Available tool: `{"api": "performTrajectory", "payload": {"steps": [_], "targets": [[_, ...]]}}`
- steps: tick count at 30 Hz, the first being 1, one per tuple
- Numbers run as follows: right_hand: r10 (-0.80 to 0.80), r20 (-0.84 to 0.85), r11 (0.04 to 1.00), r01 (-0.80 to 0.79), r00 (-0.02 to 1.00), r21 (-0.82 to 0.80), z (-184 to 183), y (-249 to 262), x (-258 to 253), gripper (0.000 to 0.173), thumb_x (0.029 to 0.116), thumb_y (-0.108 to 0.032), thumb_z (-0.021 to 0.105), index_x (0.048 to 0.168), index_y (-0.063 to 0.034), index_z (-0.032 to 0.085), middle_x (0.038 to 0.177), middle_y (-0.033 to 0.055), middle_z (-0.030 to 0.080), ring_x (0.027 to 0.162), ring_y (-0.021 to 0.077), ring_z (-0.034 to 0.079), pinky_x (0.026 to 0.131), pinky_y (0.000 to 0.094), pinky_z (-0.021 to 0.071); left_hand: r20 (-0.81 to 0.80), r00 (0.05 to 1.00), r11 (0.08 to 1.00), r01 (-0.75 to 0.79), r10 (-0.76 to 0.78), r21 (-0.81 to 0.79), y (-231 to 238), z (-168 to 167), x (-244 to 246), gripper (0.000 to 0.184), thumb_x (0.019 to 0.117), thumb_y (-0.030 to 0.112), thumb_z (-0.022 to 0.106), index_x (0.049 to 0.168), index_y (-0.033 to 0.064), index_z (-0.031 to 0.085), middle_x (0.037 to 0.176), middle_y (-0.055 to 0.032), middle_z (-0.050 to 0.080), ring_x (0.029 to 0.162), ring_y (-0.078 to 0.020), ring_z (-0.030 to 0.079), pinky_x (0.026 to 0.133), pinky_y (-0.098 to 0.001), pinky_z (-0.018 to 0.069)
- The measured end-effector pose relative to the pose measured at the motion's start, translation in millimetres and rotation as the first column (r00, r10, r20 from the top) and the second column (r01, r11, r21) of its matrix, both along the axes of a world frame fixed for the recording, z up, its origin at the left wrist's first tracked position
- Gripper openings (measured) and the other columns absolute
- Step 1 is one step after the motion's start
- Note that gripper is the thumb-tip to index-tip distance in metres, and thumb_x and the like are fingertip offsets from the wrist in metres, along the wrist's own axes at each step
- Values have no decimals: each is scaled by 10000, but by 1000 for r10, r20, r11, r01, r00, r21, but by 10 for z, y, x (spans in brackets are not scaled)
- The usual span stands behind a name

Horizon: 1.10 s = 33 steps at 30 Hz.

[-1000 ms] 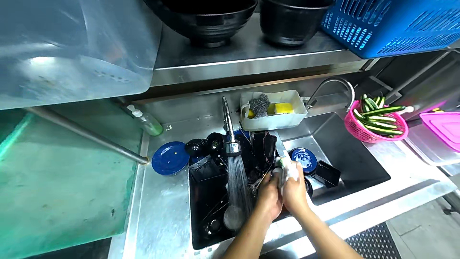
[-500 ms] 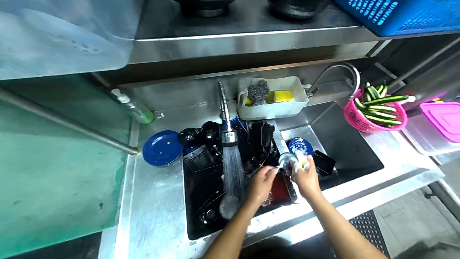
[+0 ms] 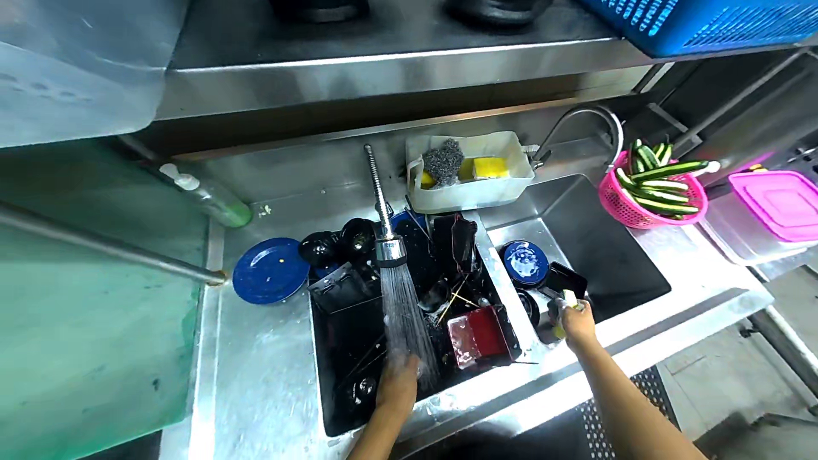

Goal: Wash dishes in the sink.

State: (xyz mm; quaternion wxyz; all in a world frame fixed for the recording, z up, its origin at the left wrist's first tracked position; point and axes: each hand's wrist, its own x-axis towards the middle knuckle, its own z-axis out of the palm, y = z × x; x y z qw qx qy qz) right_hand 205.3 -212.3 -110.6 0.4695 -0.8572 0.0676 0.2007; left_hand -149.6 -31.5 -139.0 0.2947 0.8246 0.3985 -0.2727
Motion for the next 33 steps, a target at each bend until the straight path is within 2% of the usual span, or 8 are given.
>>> {"api": "performTrajectory", "payload": {"steps": [9,19,21,23,25,27,31,33], "targets": [[-57,-46,976,65,997,208,163,-93,-221,319,1047,-128,557,1321,22,488,935,165,654,697,219,659,615,390,584,-119,993,989,-42,25,-141,214,169,135,659,949,273,682,1524,79,422,1474,-231,516,1333,-437,525,1057,-635,458],[6,42,959,-18,999,282,592,112,-486,307,1041,-130,570,1321,-15,518,996,157,647,753,213,665,650,388,594,261,936,960,-183,236,-212,214,49,-147,391,939,107,639,1327,75,623,1246,-180,664,1165,-323,645,1030,-525,514],[92,86,961,-111,992,255,793,272,-658,335,1035,-153,586,1342,-40,514,993,162,653,751,238,665,645,422,589,333,763,821,-434,554,-371,205,105,-114,401,943,85,625,1343,61,607,1227,-184,658,1094,-294,659,952,-474,550],[317,110,927,-333,942,176,933,429,-951,394,1017,-185,595,1373,-37,513,1040,180,682,820,272,691,706,467,598,244,403,465,-662,882,-588,113,215,23,311,937,61,615,1242,40,674,1163,-182,665,987,-285,650,797,-454,556],[654,110,750,-660,749,35,1006,611,-1310,435,1003,-218,575,1383,-10,534,1191,170,670,1045,251,680,929,450,573,-15,-10,-18,-668,1000,-744,26,415,262,324,941,82,593,1258,15,604,1171,-194,628,953,-291,627,748,-448,548],[891,83,454,-870,447,-193,940,803,-1605,445,1008,-306,556,1378,-64,601,1383,154,601,1289,264,581,1114,442,472,-246,-236,-333,-491,940,-805,-39,613,486,375,986,227,563,1320,56,540,1204,-205,618,978,-323,648,769,-481,573],[989,-17,126,-886,149,-447,845,992,-1919,364,1035,-263,461,1269,-119,700,1449,161,550,1394,354,461,1153,492,411,-332,-298,-399,-201,895,-895,-38,917,778,453,1062,470,410,990,56,577,864,-143,660,775,-275,671,685,-470,576],[995,-22,79,-916,95,-393,920,1031,-1922,332,1034,-230,470,1214,-110,722,1421,139,570,1383,340,461,1157,484,401,-302,-299,-352,-133,905,-926,27,916,792,582,1079,525,325,964,25,601,917,-182,710,839,-311,709,720,-474,584]]}}
